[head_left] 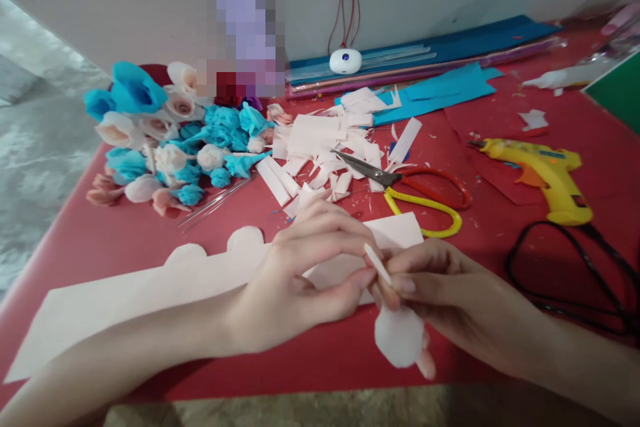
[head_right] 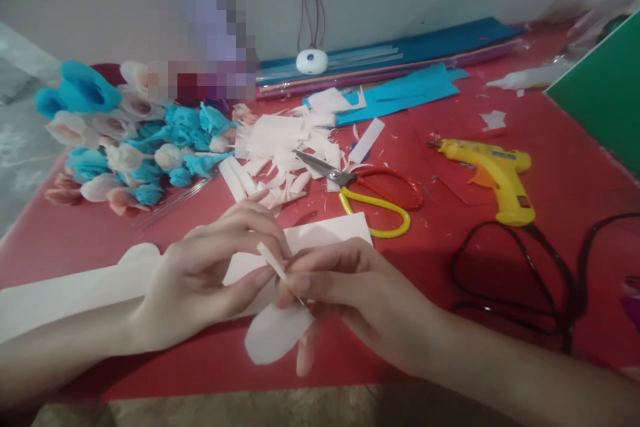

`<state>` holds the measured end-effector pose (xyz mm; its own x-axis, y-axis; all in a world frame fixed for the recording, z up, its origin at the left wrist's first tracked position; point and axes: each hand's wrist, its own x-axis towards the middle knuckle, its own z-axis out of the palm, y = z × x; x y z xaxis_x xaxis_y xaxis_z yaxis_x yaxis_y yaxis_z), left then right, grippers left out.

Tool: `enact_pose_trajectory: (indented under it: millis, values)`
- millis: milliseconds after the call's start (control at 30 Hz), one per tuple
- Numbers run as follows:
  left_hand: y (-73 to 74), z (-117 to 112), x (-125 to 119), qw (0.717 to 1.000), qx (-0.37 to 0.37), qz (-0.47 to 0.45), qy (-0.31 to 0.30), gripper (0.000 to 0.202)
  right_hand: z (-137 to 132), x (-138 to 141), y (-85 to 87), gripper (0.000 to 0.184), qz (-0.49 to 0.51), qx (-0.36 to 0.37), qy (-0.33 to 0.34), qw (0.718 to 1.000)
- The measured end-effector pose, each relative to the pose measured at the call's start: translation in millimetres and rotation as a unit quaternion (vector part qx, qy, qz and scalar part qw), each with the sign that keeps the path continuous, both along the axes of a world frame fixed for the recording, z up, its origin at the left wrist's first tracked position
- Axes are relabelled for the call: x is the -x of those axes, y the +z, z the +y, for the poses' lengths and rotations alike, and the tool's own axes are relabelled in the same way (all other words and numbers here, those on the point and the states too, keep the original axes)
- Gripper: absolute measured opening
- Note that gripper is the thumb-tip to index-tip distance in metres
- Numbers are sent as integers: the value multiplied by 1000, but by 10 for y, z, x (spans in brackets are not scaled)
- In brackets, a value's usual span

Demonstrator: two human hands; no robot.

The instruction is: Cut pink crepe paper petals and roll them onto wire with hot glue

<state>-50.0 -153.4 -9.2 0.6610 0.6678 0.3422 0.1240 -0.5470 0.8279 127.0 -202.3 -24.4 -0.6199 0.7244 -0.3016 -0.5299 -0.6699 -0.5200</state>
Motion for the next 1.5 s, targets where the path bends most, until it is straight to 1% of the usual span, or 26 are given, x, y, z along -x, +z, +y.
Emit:
enact_pose_trajectory:
  millis: [67, 167, 233, 433, 633, 800, 967, 1067, 1267, 1367, 1433, 1500]
  values:
    - [-1, -12, -1, 1000, 17, -7, 13, 13, 3, 0, -2, 13, -4, 1, -1, 1000]
    - [9, -39, -8, 997, 74, -22, 16, 9, 9, 0, 14, 14, -11, -3, -9, 1000]
    - [15, -50, -11, 996, 87, -26, 17, 8, 12, 0, 31, 13, -17, -10, -19, 1000]
    - [11, -34, -2, 997, 64, -19, 30, 10, 6, 9, 39, 11, -74, -45, -23, 996]
    - [2, -27, -9, 999, 31, -15, 41, 9, 4, 20, 28, 12, -78, -70, -33, 994]
    - [13, -17, -10, 999, 21, -10, 32, 10, 1, 28, 21, 13, -63, -59, -25, 996]
    - [27, -4, -8, 999, -41, 6, 35, 9, -2, 35, -3, 13, -49, -40, -19, 998]
    - [36, -2, -12, 997, -69, 14, 43, 10, 2, 37, -13, 13, -43, -40, -22, 998]
    - [62, 9, -15, 992, -111, 22, 46, 9, 8, 33, -32, 15, -45, -39, -21, 998]
    - [76, 0, -13, 992, -114, 29, 49, 10, 8, 24, -20, 14, -50, -35, -13, 998]
    - [88, -14, -11, 993, -105, 32, 54, 9, 12, 21, -1, 13, -61, -52, -10, 997]
    - [102, -28, -9, 993, -96, 38, 58, 9, 19, 25, 22, 12, -96, -96, -20, 991]
